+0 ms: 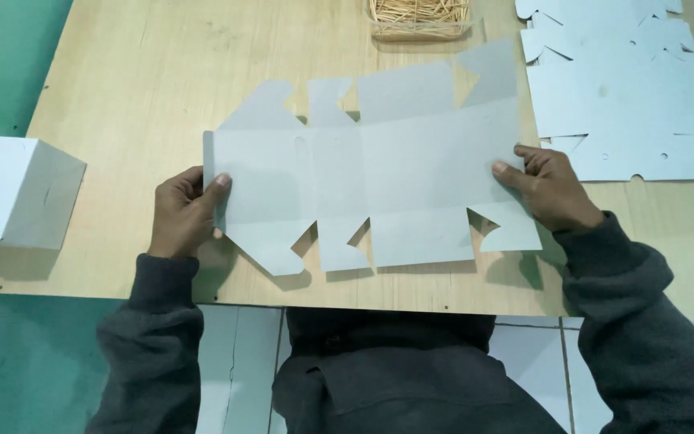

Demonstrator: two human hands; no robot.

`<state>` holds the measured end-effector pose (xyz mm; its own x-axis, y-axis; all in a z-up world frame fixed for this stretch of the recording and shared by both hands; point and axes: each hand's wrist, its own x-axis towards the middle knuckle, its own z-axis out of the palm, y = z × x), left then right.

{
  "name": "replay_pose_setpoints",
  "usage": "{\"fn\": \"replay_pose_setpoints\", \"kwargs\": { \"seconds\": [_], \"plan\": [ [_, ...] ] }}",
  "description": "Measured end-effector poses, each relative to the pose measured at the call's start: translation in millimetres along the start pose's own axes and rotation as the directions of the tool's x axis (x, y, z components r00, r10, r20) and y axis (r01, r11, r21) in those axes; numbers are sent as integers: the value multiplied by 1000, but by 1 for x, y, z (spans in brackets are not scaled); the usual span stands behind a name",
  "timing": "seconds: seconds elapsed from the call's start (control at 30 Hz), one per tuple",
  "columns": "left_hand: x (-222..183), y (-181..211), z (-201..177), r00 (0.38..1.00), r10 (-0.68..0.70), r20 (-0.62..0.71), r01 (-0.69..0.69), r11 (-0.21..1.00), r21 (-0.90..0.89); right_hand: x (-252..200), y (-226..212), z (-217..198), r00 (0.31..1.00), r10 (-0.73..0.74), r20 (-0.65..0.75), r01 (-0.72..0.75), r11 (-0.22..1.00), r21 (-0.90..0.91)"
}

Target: The person folds a white cardboard flat into a box shape and places small blue cylinders into a white container.

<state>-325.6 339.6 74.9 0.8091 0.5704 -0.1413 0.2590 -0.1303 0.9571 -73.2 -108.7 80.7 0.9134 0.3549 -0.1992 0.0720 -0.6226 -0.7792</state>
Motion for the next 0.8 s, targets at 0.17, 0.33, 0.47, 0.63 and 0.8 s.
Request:
{"fn": "replay_pose_setpoints", "kwargs": {
  "seconds": [0.17,0.33,0.47,0.63,0.8],
  "plan": [
    [3,-14,-10,993,101,-65,-87,978,189,-17,-46,21,980,168,106,-161,984,-71],
    [13,-22,-8,966,188,-178,-129,946,296,-7,-21,27,980,119,162,-122,993,7],
    [23,-28,-4,881,409,-238,-319,885,340,11,2,30,990,-85,108,80,995,55],
    [3,-7,19,723,660,-204,-333,591,735,-5,-22,17,987,-160,23,162,979,-125],
    [-41,32,81,625,458,632,-780,365,508,-26,-18,-8,873,-455,172,485,844,-228]
  ]
}}
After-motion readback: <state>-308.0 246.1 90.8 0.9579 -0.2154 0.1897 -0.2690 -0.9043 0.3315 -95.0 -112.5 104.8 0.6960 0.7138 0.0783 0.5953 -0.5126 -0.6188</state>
